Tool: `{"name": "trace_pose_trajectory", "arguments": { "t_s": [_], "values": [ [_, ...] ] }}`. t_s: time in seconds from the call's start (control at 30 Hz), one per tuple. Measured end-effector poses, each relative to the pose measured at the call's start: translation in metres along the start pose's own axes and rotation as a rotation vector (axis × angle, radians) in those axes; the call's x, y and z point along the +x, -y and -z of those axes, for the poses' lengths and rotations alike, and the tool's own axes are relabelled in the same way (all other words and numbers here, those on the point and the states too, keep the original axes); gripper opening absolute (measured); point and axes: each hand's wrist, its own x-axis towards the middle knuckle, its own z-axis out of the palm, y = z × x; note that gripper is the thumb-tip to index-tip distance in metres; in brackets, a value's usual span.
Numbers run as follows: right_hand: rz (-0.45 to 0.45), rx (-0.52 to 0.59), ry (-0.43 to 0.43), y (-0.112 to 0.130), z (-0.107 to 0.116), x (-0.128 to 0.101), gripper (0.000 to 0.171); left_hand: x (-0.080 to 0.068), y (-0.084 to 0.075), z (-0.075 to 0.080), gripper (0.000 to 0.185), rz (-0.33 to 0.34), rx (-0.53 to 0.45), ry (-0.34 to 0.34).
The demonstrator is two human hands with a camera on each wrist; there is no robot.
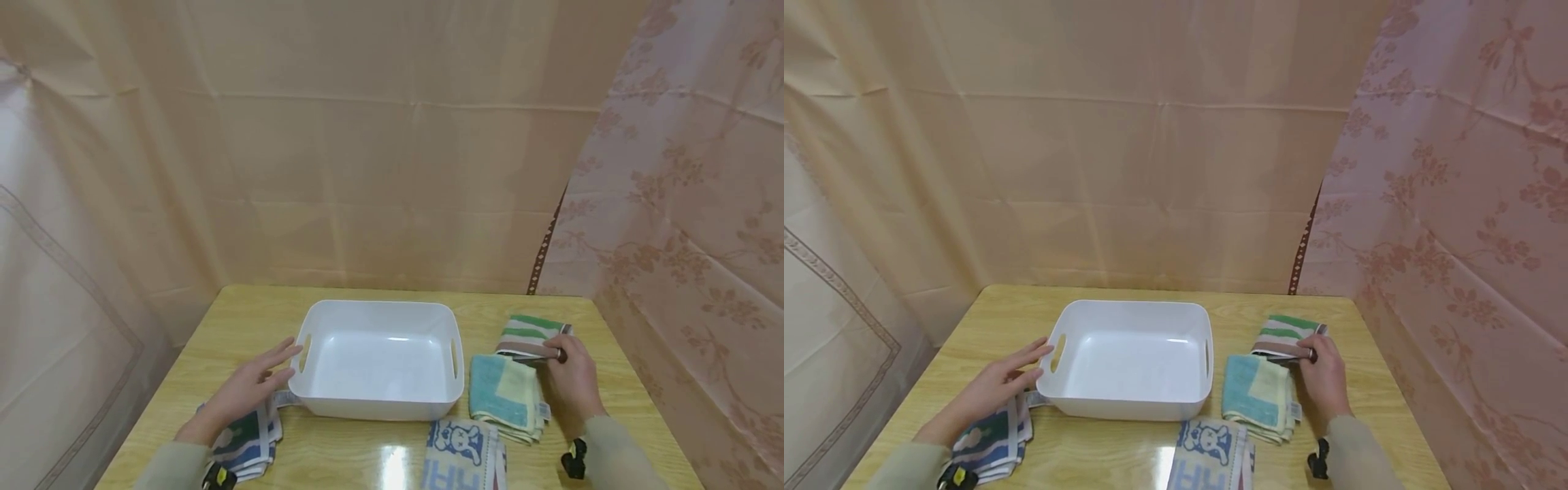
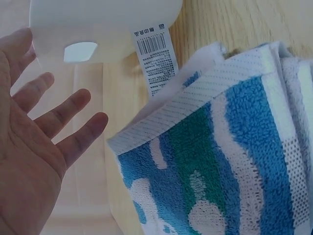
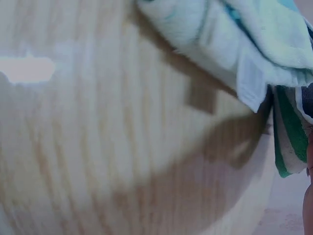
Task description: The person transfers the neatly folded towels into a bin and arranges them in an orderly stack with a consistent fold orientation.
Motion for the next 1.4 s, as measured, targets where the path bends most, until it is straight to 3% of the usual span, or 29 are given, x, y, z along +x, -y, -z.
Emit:
{"name": "trace_pose_trajectory", "arguments": {
  "t_s": [0.4,0.63,1.07,1.4],
  "values": [
    [0.014,0.040,-0.116,0.015,0.013,0.008,0.028,0.000,-0.016,-0.001,0.052,-0.092,0.125,-0.085],
    [-0.001,0.087,-0.100,0.034,0.021,0.015,0.023,0.006,-0.029,-0.002,0.054,-0.177,0.182,-0.131],
    [0.190,0.215,-0.188,0.075,0.021,0.021,0.023,0.021,-0.068,-0.009,0.054,-0.266,0.177,-0.155],
    [0.361,0.293,-0.219,0.103,0.013,0.020,0.028,0.040,-0.094,-0.029,0.057,-0.282,0.144,-0.133]
  ]
}}
